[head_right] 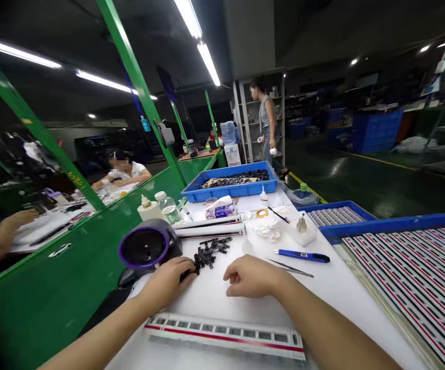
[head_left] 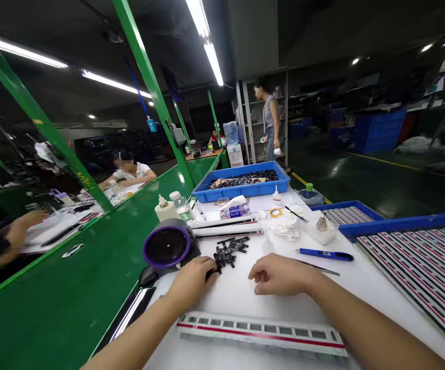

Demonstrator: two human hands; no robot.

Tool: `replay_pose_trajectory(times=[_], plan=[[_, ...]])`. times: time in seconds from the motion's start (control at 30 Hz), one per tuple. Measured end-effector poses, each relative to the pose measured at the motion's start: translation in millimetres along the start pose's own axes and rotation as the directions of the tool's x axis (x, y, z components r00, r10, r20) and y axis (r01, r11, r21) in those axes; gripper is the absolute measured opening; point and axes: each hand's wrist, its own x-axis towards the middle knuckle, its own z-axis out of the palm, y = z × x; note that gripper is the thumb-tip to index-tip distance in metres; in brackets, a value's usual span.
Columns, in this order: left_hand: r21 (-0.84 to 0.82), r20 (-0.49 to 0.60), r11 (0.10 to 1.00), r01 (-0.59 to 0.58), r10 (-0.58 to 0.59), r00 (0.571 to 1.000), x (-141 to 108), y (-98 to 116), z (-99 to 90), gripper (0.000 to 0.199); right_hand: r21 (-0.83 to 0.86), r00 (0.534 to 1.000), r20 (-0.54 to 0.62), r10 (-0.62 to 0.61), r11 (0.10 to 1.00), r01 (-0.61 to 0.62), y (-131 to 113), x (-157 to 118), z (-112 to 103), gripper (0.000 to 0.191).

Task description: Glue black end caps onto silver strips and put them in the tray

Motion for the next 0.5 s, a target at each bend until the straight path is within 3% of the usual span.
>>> replay_pose_trajectory(times=[0.3,0.5], plan=[[0.019,0.084,0.998,-0.052,0.050,0.995,-13,0,-28.2,0.024,0.061,1.000,-0.018,-0.021,0.998,0.022,6,4,3,0.039],[-0.018,0.159,0.982,-0.189,0.190,0.969,-9,14,-36.1,0.026,0.083,0.999,-0.027,-0.025,0.996,0.027,10,5,2,0.038]])
